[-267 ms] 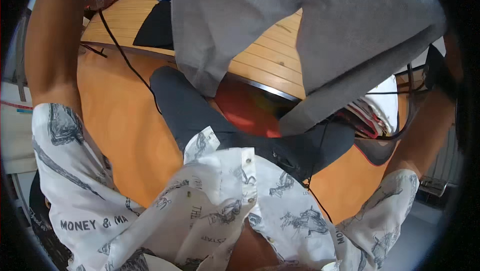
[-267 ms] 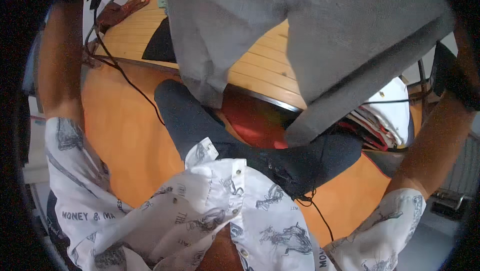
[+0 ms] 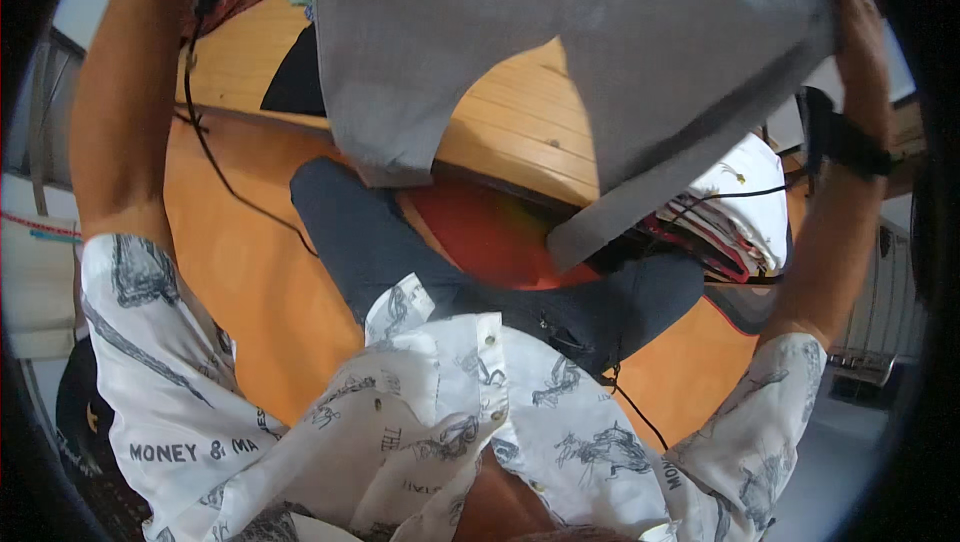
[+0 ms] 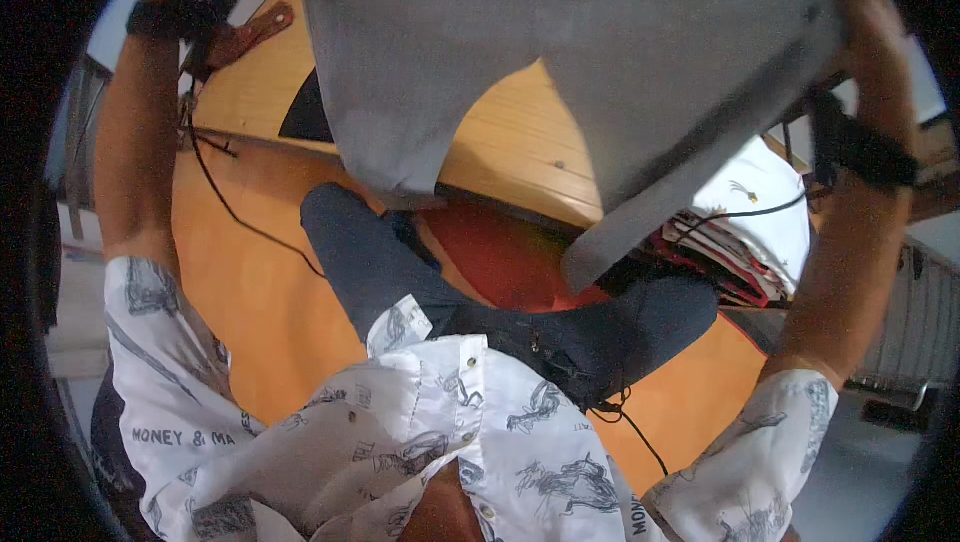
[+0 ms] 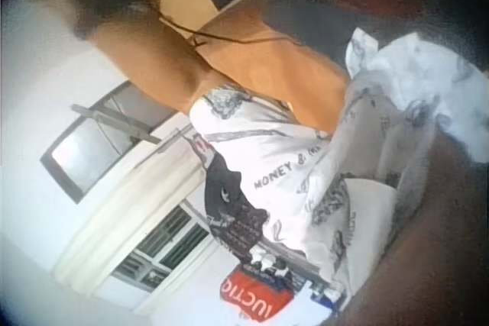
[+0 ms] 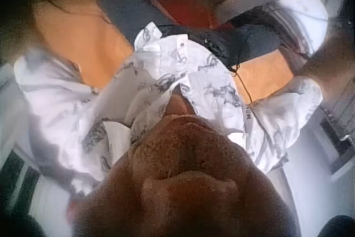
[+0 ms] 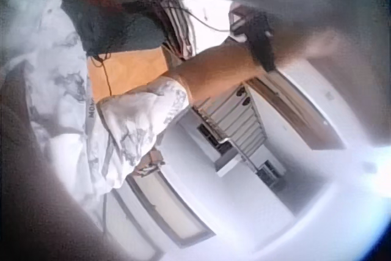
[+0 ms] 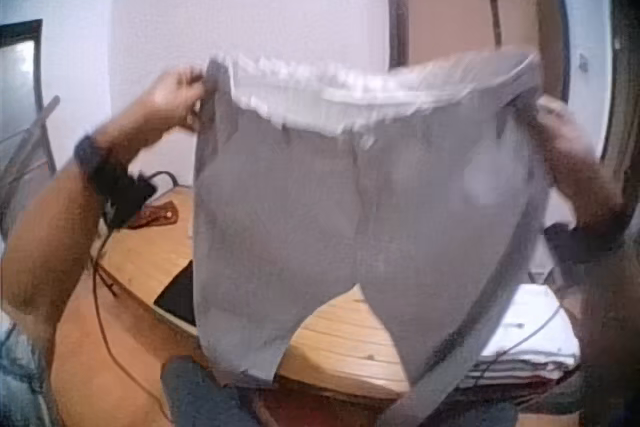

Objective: Folding a white t-shirt and grey shorts on a wooden table.

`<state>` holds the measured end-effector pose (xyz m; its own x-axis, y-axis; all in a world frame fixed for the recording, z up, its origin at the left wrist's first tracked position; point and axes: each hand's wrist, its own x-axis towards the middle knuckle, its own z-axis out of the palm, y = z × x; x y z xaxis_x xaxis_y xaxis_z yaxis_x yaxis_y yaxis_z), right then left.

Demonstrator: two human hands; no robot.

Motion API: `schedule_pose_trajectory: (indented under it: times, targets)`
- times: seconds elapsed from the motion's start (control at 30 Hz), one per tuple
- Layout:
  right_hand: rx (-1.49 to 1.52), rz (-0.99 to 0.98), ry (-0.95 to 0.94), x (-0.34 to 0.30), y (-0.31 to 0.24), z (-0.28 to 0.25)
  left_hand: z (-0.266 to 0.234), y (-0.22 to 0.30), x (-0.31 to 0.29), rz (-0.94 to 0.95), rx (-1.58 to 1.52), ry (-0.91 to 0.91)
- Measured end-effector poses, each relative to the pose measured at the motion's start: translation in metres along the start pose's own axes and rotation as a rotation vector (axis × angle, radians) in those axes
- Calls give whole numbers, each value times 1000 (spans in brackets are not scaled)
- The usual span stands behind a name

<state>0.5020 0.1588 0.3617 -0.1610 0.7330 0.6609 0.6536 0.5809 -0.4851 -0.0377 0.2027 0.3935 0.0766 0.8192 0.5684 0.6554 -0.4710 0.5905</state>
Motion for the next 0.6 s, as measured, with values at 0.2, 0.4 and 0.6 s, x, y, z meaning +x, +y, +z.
schedule_pose_trajectory:
  times: [0.2, 0.4, 0.6]
  targets:
    - [369, 410, 118, -54, -3, 68, 13, -69, -24, -124, -166, -331]
    - [435, 409, 25, -79, -54, 75, 15, 9, -69, -285, -55, -759]
    - [215, 399, -130, -92, -47, 96, 34, 9, -73, -443, 9, -1055]
